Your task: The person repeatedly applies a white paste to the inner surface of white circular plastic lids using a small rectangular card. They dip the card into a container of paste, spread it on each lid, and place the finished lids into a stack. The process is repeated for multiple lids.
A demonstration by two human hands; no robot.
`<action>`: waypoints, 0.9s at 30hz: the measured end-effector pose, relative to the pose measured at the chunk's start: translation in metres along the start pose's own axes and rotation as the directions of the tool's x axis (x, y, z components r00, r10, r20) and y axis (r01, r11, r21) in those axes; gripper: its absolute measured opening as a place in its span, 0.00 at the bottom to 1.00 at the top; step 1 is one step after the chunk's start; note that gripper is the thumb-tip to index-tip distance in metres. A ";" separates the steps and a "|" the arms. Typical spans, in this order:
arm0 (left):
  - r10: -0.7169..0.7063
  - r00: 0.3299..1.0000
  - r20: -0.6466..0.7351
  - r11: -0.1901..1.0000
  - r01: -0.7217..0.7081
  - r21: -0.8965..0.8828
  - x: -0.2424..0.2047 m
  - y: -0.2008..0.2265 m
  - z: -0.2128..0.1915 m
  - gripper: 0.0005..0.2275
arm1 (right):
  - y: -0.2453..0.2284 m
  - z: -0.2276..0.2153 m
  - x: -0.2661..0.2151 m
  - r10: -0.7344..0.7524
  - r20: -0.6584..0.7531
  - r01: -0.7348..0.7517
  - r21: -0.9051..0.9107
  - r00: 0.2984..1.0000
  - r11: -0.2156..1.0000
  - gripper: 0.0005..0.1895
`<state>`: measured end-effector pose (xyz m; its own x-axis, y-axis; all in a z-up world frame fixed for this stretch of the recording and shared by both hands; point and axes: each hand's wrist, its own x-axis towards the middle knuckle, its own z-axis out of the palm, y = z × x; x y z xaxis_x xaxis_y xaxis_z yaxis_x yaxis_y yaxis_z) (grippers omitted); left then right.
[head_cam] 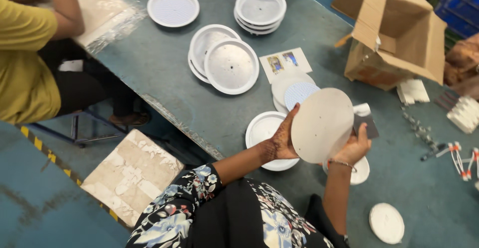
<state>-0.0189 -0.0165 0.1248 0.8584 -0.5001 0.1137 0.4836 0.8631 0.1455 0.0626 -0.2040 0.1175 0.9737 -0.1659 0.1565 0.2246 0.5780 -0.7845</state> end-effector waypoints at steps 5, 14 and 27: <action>0.074 0.997 0.029 0.995 -0.071 -0.071 -0.012 -0.008 0.003 0.40 | 0.005 0.001 0.008 -0.026 0.001 0.026 0.011 1.000 1.000 0.15; 0.295 0.945 -0.140 0.939 -0.314 -0.143 -0.029 -0.005 0.005 0.46 | -0.029 -0.049 0.058 0.012 0.112 0.022 -0.298 0.994 0.954 0.11; 0.296 0.939 -0.177 0.953 -0.302 -0.008 -0.036 -0.019 0.020 0.45 | -0.024 -0.214 0.071 0.344 0.129 0.147 -0.989 0.930 -0.026 0.13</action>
<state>-0.0620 -0.0164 0.1375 0.9791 -0.2019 -0.0238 0.2033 0.9743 0.0967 0.1176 -0.4004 0.0187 0.9879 0.1475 -0.0472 0.0976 -0.8294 -0.5501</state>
